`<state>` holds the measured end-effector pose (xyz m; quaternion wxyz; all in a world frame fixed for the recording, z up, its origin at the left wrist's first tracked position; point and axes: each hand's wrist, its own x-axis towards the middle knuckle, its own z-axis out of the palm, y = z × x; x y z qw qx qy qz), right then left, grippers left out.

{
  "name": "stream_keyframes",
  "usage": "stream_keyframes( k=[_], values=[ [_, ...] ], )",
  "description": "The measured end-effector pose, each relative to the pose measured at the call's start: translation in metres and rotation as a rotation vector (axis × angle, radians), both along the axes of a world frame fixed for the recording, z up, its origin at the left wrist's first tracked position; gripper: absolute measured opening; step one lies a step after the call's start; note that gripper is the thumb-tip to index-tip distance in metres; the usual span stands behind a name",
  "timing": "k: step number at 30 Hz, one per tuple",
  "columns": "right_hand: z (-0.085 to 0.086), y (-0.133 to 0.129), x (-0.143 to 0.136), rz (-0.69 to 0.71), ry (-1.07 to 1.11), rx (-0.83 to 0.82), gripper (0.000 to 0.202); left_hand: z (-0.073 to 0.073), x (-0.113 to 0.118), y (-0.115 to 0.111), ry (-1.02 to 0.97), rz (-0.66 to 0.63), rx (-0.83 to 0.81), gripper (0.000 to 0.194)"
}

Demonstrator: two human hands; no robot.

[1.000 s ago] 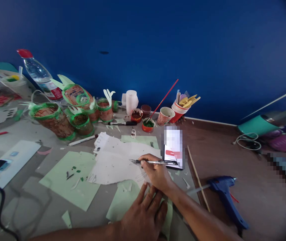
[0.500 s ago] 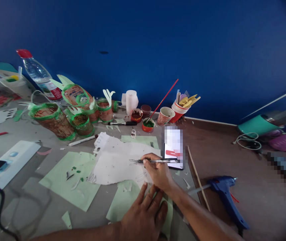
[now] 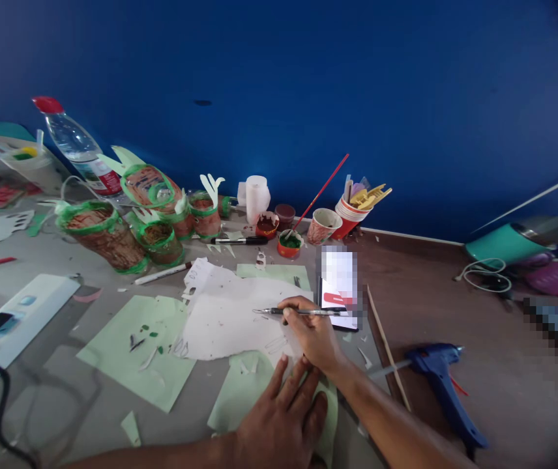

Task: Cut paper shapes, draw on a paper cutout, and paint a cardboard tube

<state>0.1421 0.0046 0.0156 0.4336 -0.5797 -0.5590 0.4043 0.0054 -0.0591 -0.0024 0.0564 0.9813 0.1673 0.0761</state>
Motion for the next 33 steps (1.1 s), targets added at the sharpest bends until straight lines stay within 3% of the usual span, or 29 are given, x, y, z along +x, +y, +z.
stream_keyframes(
  k=[27, 33],
  values=[
    [-0.005, 0.0, -0.005, 0.07, -0.125, 0.087, 0.018, 0.008, 0.001, 0.001, 0.031, 0.0, -0.036, 0.061],
    [-0.003, 0.001, -0.005, 0.088, -0.171, 0.086, 0.018, 0.003, -0.001, 0.0, 0.017, 0.002, -0.044, 0.062]
  ],
)
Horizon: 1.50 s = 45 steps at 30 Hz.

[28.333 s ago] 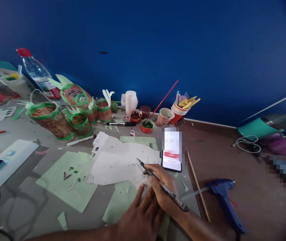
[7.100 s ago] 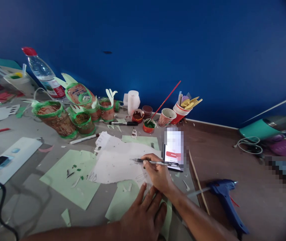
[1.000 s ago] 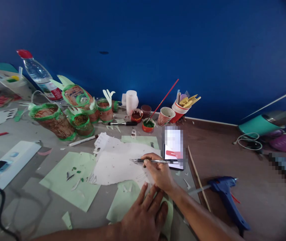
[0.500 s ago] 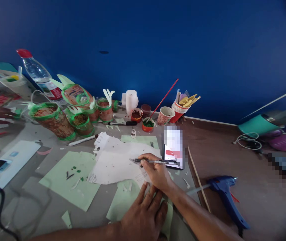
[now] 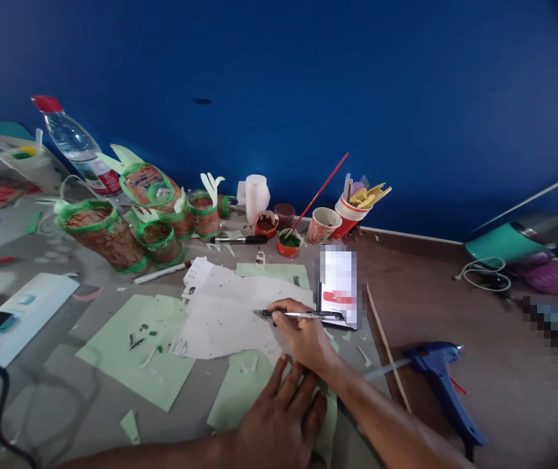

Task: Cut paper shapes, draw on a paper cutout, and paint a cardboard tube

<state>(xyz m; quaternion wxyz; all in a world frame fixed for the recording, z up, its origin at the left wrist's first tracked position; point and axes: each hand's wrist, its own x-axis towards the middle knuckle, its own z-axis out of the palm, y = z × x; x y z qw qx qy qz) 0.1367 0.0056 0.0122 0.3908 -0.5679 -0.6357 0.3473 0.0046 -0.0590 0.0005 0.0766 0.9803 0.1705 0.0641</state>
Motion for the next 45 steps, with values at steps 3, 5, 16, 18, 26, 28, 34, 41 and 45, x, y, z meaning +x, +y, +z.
stream_keyframes(
  k=[3, 5, 16, 18, 26, 28, 34, 41, 45],
  values=[
    [0.002, 0.0, 0.0, -0.009, -0.022, 0.013, 0.017, -0.0027, -0.0003, -0.0006, -0.015, 0.001, 0.007, 0.062],
    [0.0035, -0.0004, 0.0001, -0.014, -0.032, 0.015, 0.016, -0.0026, -0.0002, -0.0005, -0.005, 0.0, 0.009, 0.063],
    [0.0048, -0.0012, 0.0029, -0.049, -0.019, -0.028, 0.017, -0.0056, 0.0006, -0.0019, 0.002, 0.015, 0.01, 0.064],
    [0.0052, -0.0009, 0.0037, -0.054, -0.01, -0.041, 0.017, -0.005, 0.0008, -0.0018, 0.0, 0.005, 0.018, 0.063],
    [0.0064, 0.0003, 0.0057, -0.067, 0.022, -0.057, 0.017, -0.008, -0.0007, -0.0022, -0.013, 0.008, 0.012, 0.063],
    [0.0059, 0.0003, 0.006, -0.069, 0.033, -0.071, 0.017, -0.0066, -0.0009, -0.0014, 0.0, -0.002, -0.003, 0.064],
    [0.0074, -0.0003, 0.006, -0.082, 0.022, -0.042, 0.017, -0.0009, 0.0007, 0.0003, -0.016, -0.002, 0.002, 0.061],
    [0.0084, -0.0001, 0.0066, -0.09, 0.005, -0.019, 0.017, -0.0011, -0.0001, -0.0005, 0.003, -0.001, 0.005, 0.061],
    [0.0072, -0.0001, 0.0064, -0.106, -0.013, -0.016, 0.018, -0.0023, -0.0002, -0.0009, -0.012, -0.005, 0.009, 0.062]
  ],
)
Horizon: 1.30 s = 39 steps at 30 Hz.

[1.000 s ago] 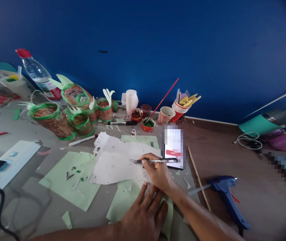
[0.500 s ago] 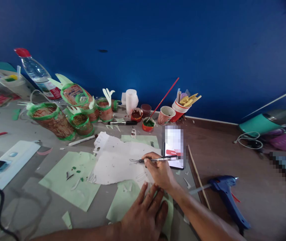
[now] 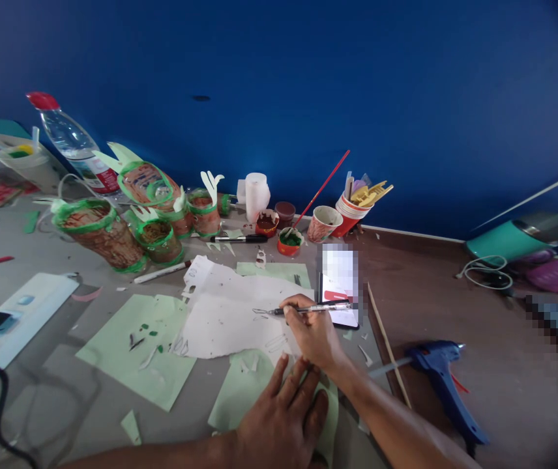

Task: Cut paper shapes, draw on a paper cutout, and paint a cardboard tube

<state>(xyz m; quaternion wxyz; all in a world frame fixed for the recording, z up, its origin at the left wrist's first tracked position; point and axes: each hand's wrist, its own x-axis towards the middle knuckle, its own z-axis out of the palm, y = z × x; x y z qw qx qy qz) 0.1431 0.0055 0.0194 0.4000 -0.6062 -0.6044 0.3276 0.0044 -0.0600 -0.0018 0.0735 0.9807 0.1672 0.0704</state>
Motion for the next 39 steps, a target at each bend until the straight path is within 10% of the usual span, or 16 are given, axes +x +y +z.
stream_keyframes(
  k=[13, 22, 39],
  values=[
    [-0.004, 0.001, 0.001, -0.02, 0.021, 0.018, 0.019, 0.0, 0.0, 0.001, -0.011, 0.003, 0.022, 0.061],
    [-0.015, 0.007, 0.005, -0.202, 0.519, -0.036, 0.019, -0.007, 0.0, -0.001, -0.002, -0.001, 0.065, 0.063],
    [0.003, -0.001, -0.003, -0.116, 0.386, 0.062, 0.025, -0.023, 0.0, 0.005, -0.059, -0.028, 0.296, 0.061]
  ],
)
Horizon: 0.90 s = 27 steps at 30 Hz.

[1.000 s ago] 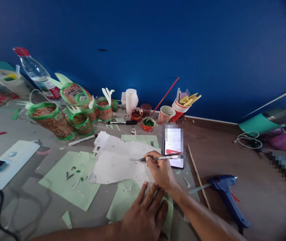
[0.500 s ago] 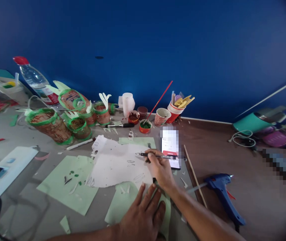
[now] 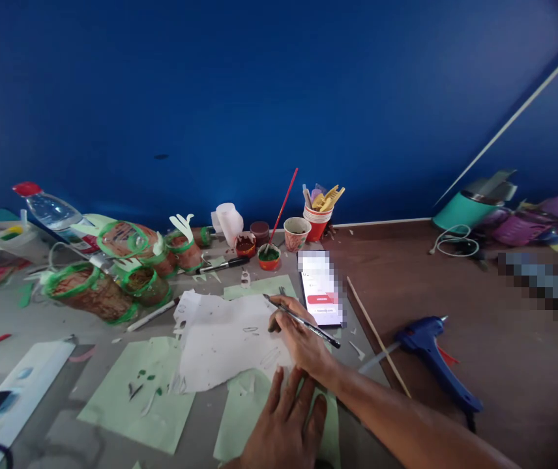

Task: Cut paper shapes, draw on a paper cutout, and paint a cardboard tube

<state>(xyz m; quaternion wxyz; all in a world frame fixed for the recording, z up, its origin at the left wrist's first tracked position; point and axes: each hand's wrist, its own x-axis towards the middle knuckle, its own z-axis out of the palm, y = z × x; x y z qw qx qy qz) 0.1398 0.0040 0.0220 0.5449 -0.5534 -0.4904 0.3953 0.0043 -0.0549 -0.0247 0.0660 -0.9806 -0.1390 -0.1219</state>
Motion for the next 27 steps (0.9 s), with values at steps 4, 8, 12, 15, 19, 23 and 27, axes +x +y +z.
stream_keyframes(
  k=[4, 8, 12, 15, 19, 23, 27],
  values=[
    [-0.004, 0.0, -0.002, 0.002, 0.019, 0.028, 0.024, -0.001, 0.0, 0.0, -0.087, 0.02, 0.09, 0.049],
    [-0.005, 0.002, -0.002, 0.024, 0.074, 0.053, 0.023, -0.004, -0.001, 0.0, -0.074, 0.015, 0.069, 0.063],
    [-0.005, 0.005, -0.002, -0.008, 0.028, 0.082, 0.029, -0.005, -0.001, 0.0, -0.051, 0.006, 0.031, 0.06],
    [-0.009, 0.006, -0.001, -0.018, -0.032, 0.033, 0.024, -0.004, -0.001, -0.001, -0.042, 0.008, 0.001, 0.064],
    [-0.013, 0.006, -0.001, 0.026, -0.083, -0.001, 0.021, 0.0, 0.0, -0.001, -0.01, 0.004, -0.015, 0.053],
    [-0.014, 0.005, -0.001, 0.038, -0.093, -0.022, 0.02, 0.003, 0.0, 0.0, -0.037, 0.004, -0.001, 0.054],
    [-0.015, 0.005, 0.0, 0.06, -0.109, -0.042, 0.02, 0.007, 0.0, 0.0, 0.033, -0.011, -0.064, 0.059]
  ],
)
